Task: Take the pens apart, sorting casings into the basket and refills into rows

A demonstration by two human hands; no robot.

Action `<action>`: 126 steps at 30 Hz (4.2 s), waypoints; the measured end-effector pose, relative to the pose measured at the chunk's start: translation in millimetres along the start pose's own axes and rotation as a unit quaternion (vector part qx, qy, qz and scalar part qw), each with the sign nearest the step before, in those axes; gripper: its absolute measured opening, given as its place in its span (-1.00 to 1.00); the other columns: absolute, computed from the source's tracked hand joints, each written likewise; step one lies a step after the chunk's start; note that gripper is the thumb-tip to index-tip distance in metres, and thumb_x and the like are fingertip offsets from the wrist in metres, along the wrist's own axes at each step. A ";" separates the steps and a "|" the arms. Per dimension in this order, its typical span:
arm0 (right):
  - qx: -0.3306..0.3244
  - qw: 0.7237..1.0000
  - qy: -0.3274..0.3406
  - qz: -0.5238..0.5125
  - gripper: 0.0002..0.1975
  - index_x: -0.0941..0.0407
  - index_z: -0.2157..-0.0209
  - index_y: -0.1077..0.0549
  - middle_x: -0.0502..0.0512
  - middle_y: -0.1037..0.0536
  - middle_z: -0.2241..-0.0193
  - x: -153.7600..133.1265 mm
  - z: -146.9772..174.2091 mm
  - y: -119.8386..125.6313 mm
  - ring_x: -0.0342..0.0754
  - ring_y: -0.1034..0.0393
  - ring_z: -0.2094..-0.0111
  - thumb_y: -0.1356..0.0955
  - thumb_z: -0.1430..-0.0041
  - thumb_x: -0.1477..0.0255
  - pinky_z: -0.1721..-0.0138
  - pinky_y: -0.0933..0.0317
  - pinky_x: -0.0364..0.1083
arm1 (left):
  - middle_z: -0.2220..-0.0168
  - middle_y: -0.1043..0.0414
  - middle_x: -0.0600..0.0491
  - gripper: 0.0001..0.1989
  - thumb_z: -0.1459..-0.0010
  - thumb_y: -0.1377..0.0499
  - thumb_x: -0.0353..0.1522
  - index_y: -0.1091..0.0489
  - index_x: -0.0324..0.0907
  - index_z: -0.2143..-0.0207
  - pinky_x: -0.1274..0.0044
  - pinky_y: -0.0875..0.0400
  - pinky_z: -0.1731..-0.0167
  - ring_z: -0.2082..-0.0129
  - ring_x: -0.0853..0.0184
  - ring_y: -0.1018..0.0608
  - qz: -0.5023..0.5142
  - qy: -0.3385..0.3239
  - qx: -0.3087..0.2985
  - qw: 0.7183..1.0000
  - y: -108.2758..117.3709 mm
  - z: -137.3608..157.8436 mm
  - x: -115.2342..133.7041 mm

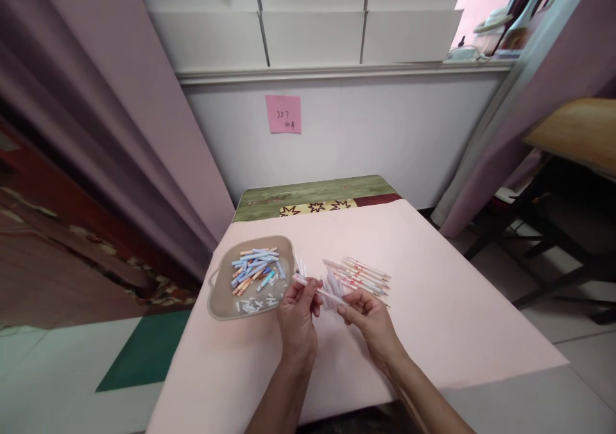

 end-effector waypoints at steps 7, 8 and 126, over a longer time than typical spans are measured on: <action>-0.005 1.000 0.000 -0.001 -0.67 0.15 0.45 -0.43 -0.09 -0.41 0.62 1.8 4.2 -1.8 -0.23 -0.25 0.56 -0.56 0.21 0.33 0.49 -0.14 -0.21 | 0.72 -0.23 0.26 -0.65 0.16 -0.38 -0.29 -0.23 -0.20 0.57 0.70 -0.04 0.76 0.73 0.57 -0.22 -0.048 -0.032 0.042 0.997 7.0 -4.7 -1.1; -0.004 1.000 0.001 -0.003 -0.67 0.15 0.45 -0.42 -0.09 -0.41 0.62 1.4 4.8 -1.9 -0.23 -0.25 0.55 -0.56 0.21 0.34 0.49 -0.14 -0.22 | 0.72 -0.23 0.26 -0.65 0.16 -0.38 -0.28 -0.23 -0.20 0.56 0.70 -0.04 0.76 0.73 0.57 -0.22 -0.056 -0.032 0.047 0.997 7.5 -4.9 -0.9; -0.048 0.992 -0.111 0.021 -0.47 0.19 0.40 -0.41 -0.08 -0.33 0.70 2.1 9.6 -3.3 -0.28 -0.04 0.74 -0.28 -0.07 -0.06 0.71 0.19 -0.24 | 0.59 -0.38 0.14 -0.73 0.07 -0.34 -0.29 -0.48 -0.29 0.34 0.71 0.01 0.73 0.67 0.59 -0.22 -0.071 0.060 -0.118 0.989 -5.7 4.7 -3.7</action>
Point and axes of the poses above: each hand's wrist, its own z-axis away from the middle knuckle, its own y-axis out of the back of the hand, x = y × z, the point moved 3 cm from there along -z, towards the middle knuckle
